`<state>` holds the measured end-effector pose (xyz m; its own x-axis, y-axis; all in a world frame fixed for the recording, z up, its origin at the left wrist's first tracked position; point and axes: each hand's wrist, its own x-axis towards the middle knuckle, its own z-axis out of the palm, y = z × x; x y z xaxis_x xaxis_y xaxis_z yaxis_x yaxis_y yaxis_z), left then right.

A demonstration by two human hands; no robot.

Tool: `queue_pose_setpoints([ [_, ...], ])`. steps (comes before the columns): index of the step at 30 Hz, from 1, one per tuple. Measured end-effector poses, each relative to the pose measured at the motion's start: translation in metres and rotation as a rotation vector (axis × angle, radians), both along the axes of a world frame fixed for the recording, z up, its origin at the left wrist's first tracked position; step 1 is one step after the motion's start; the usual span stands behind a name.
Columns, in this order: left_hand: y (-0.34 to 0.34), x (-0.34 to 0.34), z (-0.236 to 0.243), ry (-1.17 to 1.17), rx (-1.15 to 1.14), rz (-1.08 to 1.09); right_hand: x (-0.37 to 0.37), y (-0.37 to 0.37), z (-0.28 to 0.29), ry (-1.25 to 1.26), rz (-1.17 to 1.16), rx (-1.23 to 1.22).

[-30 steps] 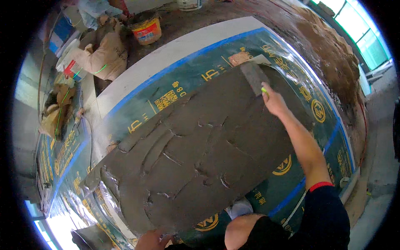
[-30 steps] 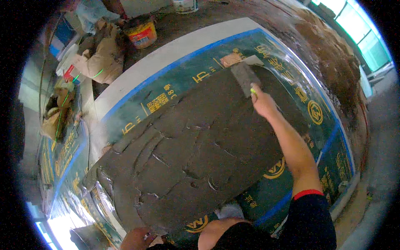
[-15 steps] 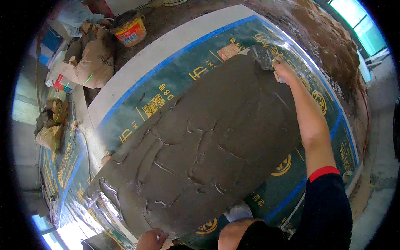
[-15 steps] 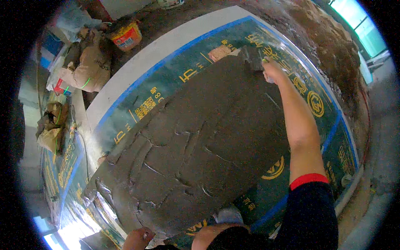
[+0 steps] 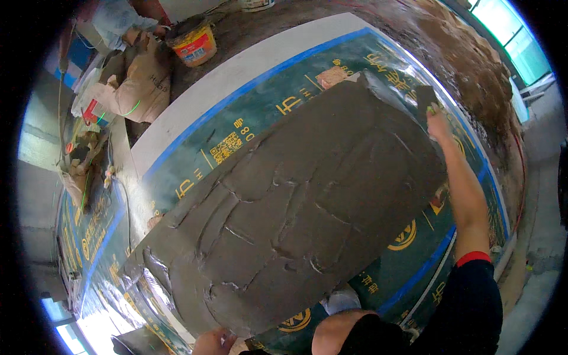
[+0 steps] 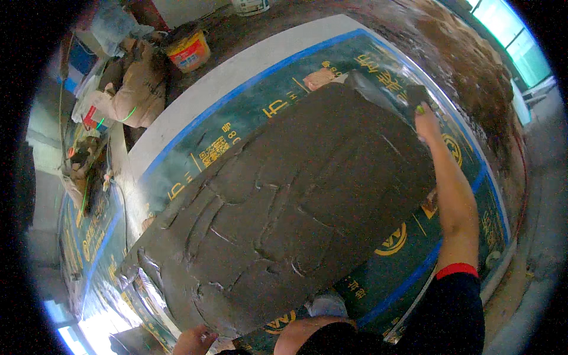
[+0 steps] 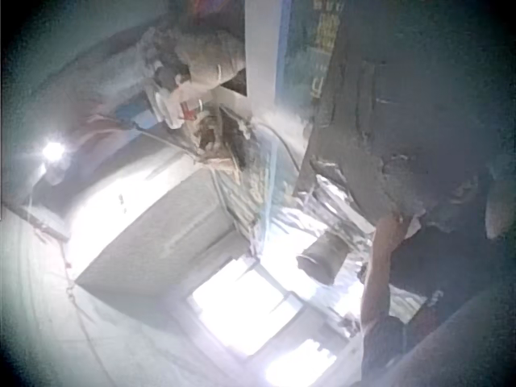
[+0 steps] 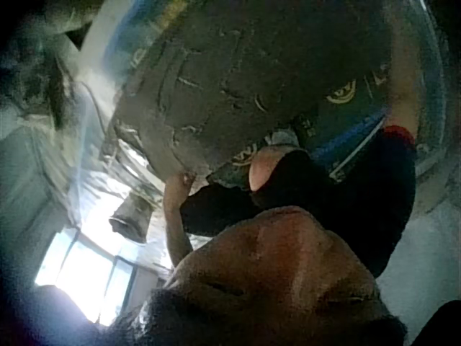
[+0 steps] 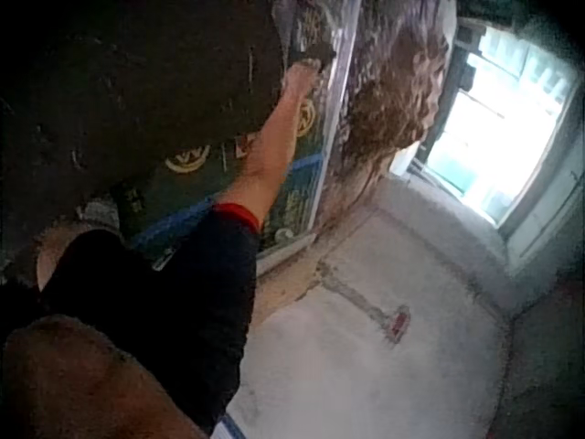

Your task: The person uses a trowel to scoop mortar from a bucket and spread it onto the back of a large tile positioned on the floor.

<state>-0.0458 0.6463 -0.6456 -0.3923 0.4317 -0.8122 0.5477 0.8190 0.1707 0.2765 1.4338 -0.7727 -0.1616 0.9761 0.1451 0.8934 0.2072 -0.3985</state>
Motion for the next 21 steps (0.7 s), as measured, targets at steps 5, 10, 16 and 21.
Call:
queue_pose_setpoints([
  [5,-0.003,-0.001,-0.003,0.058,0.031,-0.007,-0.103,-0.029,0.025,0.775,-0.026,-0.707],
  [10,0.014,-0.002,0.002,0.026,-0.014,0.021,-0.151,0.005,-0.006,0.782,0.066,-0.772],
  [16,-0.005,0.003,0.012,0.063,-0.117,0.081,-0.147,0.032,-0.066,0.679,-0.143,-0.655],
  [21,0.016,-0.006,-0.015,0.001,0.008,0.028,-0.042,0.104,-0.050,-0.349,-0.058,0.007],
])
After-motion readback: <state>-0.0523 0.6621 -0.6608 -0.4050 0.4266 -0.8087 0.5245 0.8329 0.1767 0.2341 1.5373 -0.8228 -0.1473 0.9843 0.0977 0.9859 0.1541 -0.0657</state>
